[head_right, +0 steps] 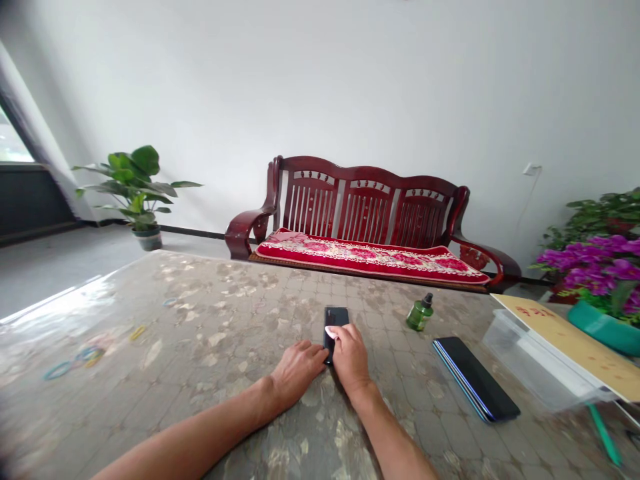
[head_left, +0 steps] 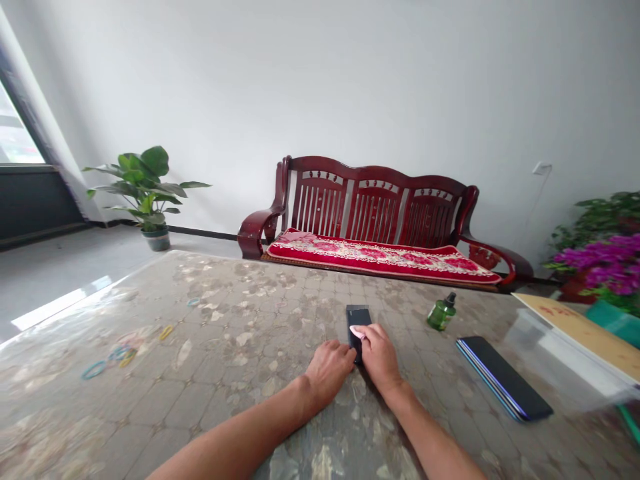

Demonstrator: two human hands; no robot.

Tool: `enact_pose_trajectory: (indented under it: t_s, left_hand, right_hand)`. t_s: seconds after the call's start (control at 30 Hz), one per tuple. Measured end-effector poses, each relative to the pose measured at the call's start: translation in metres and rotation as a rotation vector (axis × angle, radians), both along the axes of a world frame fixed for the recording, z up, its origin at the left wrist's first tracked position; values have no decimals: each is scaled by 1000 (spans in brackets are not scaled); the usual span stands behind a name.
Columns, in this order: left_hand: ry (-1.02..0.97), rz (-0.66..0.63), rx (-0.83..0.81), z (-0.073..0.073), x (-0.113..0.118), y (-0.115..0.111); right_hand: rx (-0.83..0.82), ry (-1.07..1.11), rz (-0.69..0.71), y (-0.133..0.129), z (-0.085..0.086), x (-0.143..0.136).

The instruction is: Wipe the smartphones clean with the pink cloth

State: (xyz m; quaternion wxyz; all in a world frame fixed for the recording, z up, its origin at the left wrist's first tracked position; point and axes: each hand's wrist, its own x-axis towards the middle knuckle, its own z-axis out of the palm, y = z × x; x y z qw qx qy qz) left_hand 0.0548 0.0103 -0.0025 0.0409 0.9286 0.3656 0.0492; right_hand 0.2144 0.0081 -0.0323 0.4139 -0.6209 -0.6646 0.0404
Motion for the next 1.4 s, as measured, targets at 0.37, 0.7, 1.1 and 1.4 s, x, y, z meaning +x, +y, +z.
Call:
enact_pose_trajectory:
  t_s: [0.37, 0.7, 1.1, 1.4]
  left_hand:
    - [-2, 6, 61, -6, 1, -11]
    - [-13, 128, -11, 4, -20, -22]
    - [-51, 99, 44, -3, -34, -23]
    - [-1, 42, 73, -3, -35, -14]
  right_hand:
    - [71, 259, 45, -1, 3, 5]
    - [-2, 361, 109, -32, 2, -10]
    - [-113, -380, 241, -45, 36, -16]
    - [-98, -513, 84, -9, 32, -8]
